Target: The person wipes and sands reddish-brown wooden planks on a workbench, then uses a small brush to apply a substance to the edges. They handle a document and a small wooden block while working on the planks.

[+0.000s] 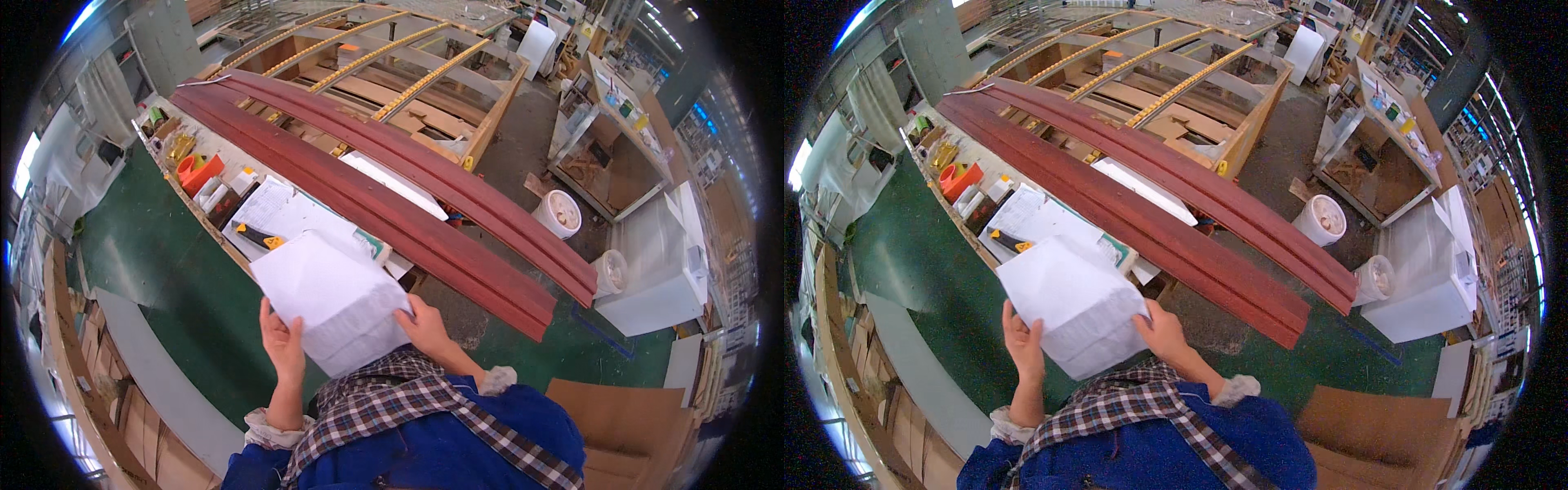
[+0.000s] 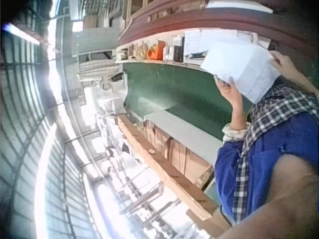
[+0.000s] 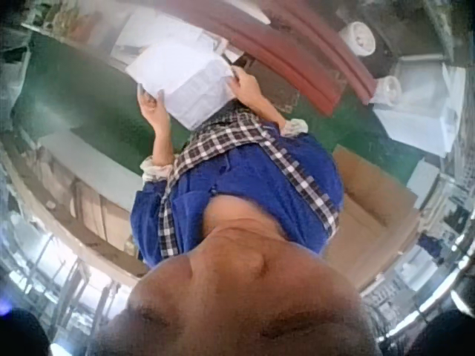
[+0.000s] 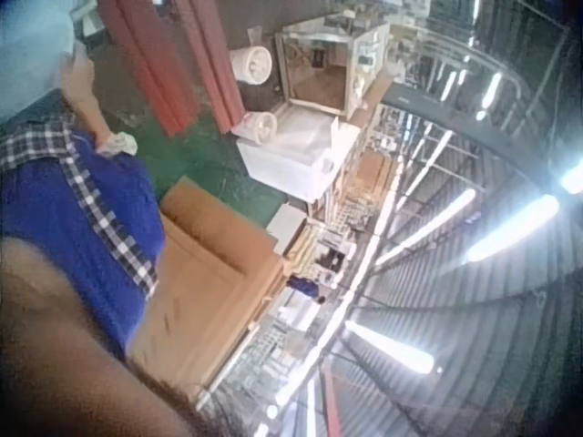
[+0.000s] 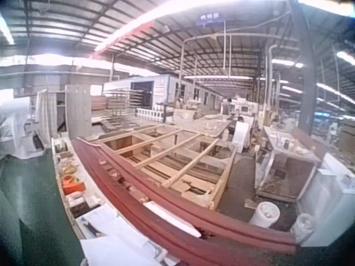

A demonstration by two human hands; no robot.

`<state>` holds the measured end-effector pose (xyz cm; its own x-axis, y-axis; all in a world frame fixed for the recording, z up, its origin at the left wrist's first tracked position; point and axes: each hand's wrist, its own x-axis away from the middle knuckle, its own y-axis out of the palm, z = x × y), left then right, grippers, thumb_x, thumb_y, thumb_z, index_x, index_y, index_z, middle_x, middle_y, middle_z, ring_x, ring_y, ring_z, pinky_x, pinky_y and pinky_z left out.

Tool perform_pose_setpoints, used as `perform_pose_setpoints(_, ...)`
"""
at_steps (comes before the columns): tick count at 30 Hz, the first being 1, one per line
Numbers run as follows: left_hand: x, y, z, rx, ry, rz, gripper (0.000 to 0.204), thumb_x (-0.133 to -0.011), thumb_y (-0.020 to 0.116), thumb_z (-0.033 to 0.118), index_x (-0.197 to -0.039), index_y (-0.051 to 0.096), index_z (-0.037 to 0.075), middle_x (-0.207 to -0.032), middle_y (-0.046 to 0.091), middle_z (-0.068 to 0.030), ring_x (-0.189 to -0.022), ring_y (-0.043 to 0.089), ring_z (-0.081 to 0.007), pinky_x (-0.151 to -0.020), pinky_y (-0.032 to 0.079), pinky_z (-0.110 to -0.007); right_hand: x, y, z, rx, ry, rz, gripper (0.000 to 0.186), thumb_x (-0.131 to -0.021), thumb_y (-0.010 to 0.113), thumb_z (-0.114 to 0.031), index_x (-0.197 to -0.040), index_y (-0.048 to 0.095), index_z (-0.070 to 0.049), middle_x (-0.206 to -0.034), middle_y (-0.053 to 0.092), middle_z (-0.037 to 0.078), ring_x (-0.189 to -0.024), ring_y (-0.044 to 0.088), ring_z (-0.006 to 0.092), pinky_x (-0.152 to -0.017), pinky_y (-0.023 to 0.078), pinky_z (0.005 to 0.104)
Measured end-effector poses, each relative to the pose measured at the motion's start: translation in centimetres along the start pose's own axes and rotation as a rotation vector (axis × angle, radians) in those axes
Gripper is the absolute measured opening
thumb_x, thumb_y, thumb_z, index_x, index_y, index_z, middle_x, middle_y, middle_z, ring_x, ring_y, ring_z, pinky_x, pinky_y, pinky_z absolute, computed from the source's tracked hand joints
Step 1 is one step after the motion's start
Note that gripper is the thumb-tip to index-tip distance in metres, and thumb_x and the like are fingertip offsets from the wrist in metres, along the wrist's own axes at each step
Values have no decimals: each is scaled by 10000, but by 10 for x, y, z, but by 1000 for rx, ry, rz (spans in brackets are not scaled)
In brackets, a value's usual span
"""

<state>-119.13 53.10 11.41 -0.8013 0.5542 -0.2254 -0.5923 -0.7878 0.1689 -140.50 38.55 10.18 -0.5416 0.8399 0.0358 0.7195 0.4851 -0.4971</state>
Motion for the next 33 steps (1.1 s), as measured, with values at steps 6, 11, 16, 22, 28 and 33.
perform_pose_setpoints(6, -67, -22, -33, -378, 57, 382, 320, -862, 581, -27, -1181, 560, -39, -1019, 582, -83, -807, 525, -113, -734, 435, -230, -64, 7, 1, -8, -111, -189, 412, -893, 597, -287, -1189, 557, -4, -1004, 663, 153, -873, 658, 268, -742, 509, 364)
perform_pose_setpoints(11, -127, 1, -60, -604, 26, 454, 225, -850, 591, 4, -1071, 633, -11, -1034, 612, -74, -807, 568, -145, -725, 458, -261, -90, -43, 56, 117, -139, -234, 367, -888, 601, -250, -1160, 577, -6, -1006, 662, 153, -879, 658, 275, -748, 513, 365)
perform_pose_setpoints(16, -145, -3, -63, -846, 62, 502, 265, -811, 589, -42, -1074, 614, -40, -1170, 533, -187, -982, 578, -291, -827, 476, -311, -99, -54, 70, 140, -178, -314, 339, -870, 619, -245, -1118, 610, -14, -947, 680, 151, -835, 662, 290, -733, 516, 376)
perform_pose_setpoints(22, -125, 10, -59, -1329, -53, 371, 557, -711, 687, 7, -1236, 501, 10, -1434, 251, -264, -1319, 252, -431, -1028, 301, -501, -119, -38, 48, 150, -261, -524, 322, -870, 612, -222, -1123, 607, -23, -953, 679, 146, -837, 664, 290, -715, 522, 375)
perform_pose_setpoints(28, -61, 12, -53, -1422, 101, 208, 476, -695, 694, 94, -1150, 567, 32, -1430, 300, -247, -1305, 299, -414, -1035, 271, -509, -119, -9, 46, 179, -358, -672, 285, -892, 591, -184, -1126, 612, -22, -933, 682, 155, -840, 674, 259, -712, 531, 344)
perform_pose_setpoints(33, 36, 28, -44, -1306, 113, 282, 432, -723, 706, 118, -1128, 570, 54, -1381, 369, -243, -1237, 370, -414, -994, 295, -501, -111, 12, 46, 83, -426, -794, 224, -925, 497, -89, -1095, 617, -7, -929, 682, 134, -849, 671, 239, -742, 519, 327)
